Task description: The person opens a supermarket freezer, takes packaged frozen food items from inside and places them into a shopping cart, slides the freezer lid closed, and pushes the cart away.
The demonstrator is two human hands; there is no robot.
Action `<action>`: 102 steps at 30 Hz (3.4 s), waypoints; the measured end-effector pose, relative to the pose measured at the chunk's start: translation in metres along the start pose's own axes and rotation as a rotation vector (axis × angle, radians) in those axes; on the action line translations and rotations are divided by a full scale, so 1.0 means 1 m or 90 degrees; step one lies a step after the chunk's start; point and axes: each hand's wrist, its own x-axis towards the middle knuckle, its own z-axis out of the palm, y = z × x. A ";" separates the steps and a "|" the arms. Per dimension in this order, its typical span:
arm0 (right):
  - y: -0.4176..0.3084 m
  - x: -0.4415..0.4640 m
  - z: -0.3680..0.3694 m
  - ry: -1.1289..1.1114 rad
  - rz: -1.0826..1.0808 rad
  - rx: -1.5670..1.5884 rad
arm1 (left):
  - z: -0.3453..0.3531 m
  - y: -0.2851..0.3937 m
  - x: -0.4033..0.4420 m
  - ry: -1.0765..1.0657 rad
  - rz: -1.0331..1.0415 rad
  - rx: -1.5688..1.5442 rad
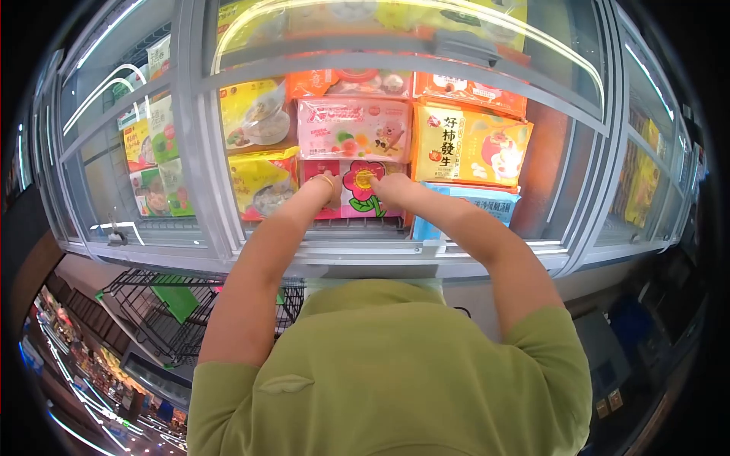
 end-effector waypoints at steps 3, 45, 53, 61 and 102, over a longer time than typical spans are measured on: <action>-0.013 -0.004 -0.016 -0.222 -0.078 -0.075 | -0.008 0.000 0.016 -0.206 0.099 0.136; -0.276 -0.082 -0.074 0.156 -0.262 0.394 | 0.228 -0.109 -0.315 0.787 0.428 -0.747; -0.469 0.066 0.025 -0.064 -0.453 0.266 | 0.460 -0.196 -0.134 0.844 0.000 -1.778; -0.469 0.268 0.157 0.036 -0.272 -0.161 | 0.596 -0.231 0.029 0.531 -0.868 -1.511; -0.091 -0.169 -0.162 0.591 -0.061 0.759 | -0.001 -0.111 -0.226 0.766 0.211 -0.631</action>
